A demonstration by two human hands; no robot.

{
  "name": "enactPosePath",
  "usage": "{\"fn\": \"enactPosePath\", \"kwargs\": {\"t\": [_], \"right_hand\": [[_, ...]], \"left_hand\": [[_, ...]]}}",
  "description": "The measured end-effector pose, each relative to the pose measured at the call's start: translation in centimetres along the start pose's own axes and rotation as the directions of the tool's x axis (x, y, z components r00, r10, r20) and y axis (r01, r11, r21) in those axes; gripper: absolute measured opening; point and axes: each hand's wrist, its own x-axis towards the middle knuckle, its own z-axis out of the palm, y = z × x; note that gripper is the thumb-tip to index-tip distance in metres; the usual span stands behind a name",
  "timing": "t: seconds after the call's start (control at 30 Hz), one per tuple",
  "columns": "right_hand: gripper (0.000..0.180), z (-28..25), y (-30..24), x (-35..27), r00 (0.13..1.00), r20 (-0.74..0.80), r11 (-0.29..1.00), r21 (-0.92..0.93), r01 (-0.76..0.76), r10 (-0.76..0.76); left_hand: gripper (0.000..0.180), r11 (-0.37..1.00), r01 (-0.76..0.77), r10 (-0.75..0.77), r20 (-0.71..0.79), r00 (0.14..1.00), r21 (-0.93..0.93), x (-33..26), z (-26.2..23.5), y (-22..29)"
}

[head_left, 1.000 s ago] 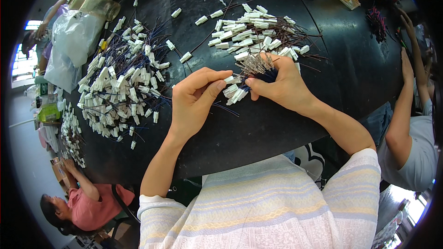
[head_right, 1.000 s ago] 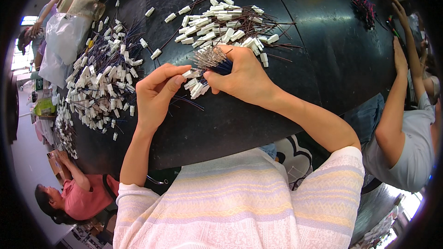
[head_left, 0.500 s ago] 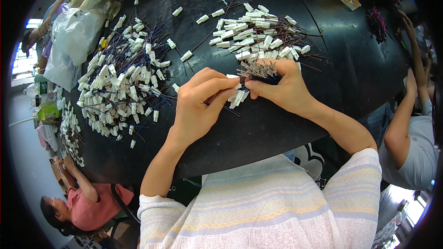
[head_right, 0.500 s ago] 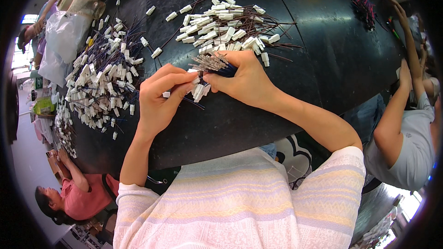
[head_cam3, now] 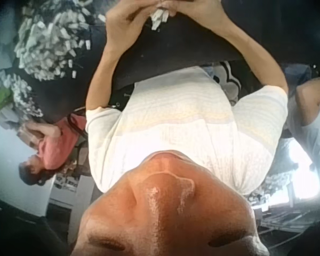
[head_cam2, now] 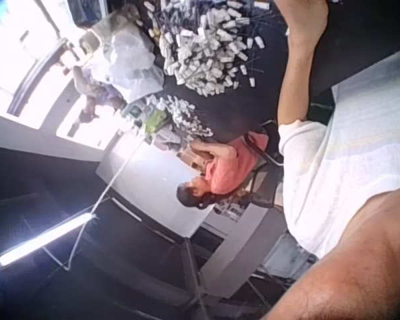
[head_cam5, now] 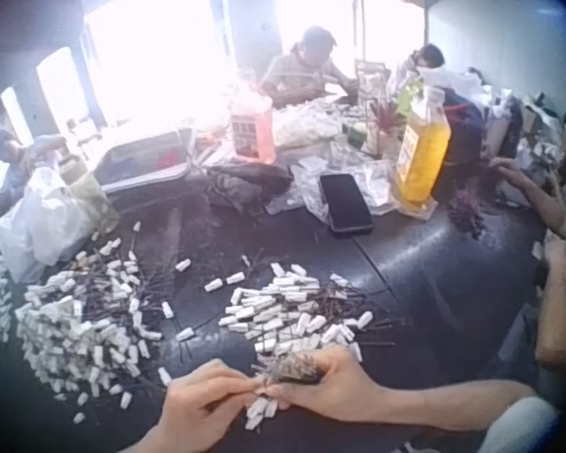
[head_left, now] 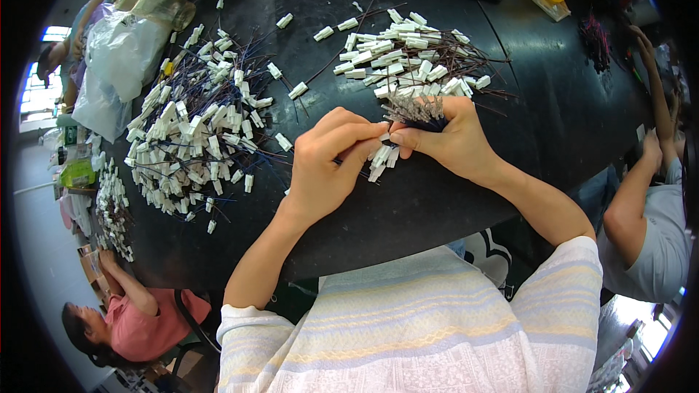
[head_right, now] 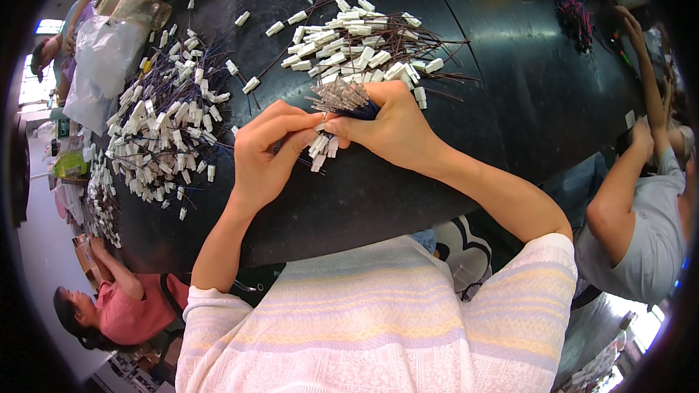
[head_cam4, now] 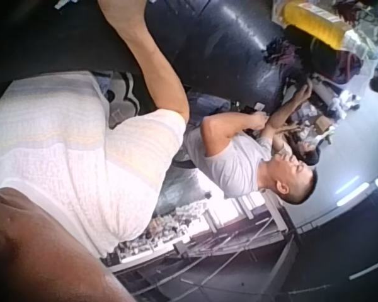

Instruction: The person assembles small wiring harnesses by hand, inserting cables into plastic connectors.

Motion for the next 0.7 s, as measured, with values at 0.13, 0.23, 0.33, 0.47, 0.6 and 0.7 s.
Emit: {"fn": "enactPosePath", "kwargs": {"t": [0.13, 0.23, 0.33, 0.47, 0.6, 0.7], "right_hand": [[0.008, 0.0, -0.2, 0.2, 0.999, -0.020, 0.998, 0.056, -0.036, 0.037], [0.010, -0.1, 0.0, 0.4, 0.995, 0.021, 0.991, -0.087, 0.098, -0.097], [0.011, -0.2, -1.1, 0.3, 0.994, 0.045, 0.992, 0.069, -0.107, 0.104], [0.011, -0.2, -0.1, 0.2, 0.999, 0.028, 0.999, -0.008, -0.037, 0.037], [0.012, -0.3, 0.0, 0.2, 0.995, 0.090, 0.999, -0.036, -0.036, 0.039], [0.012, -0.2, -0.2, 0.1, 0.995, 0.086, 0.999, -0.026, -0.041, 0.043]], "left_hand": [[0.017, 0.932, 0.022, 0.015, -0.099, 0.995, 0.361, 1.4, -2.4, -0.3], [0.020, 0.766, 0.030, 0.074, -0.134, 0.988, 0.643, 1.4, -3.6, -3.3], [0.018, 0.740, 0.062, 0.070, -0.168, 0.983, 0.670, 1.2, -3.6, -3.4], [0.015, 0.890, 0.396, -0.371, -0.146, 0.917, 0.224, 1.0, -2.7, 0.1], [0.013, 0.898, 0.371, -0.399, -0.085, 0.913, -0.236, -0.4, -1.2, 0.3], [0.013, 0.884, 0.376, -0.404, -0.050, 0.913, -0.280, -0.4, -0.9, 0.3]]}}
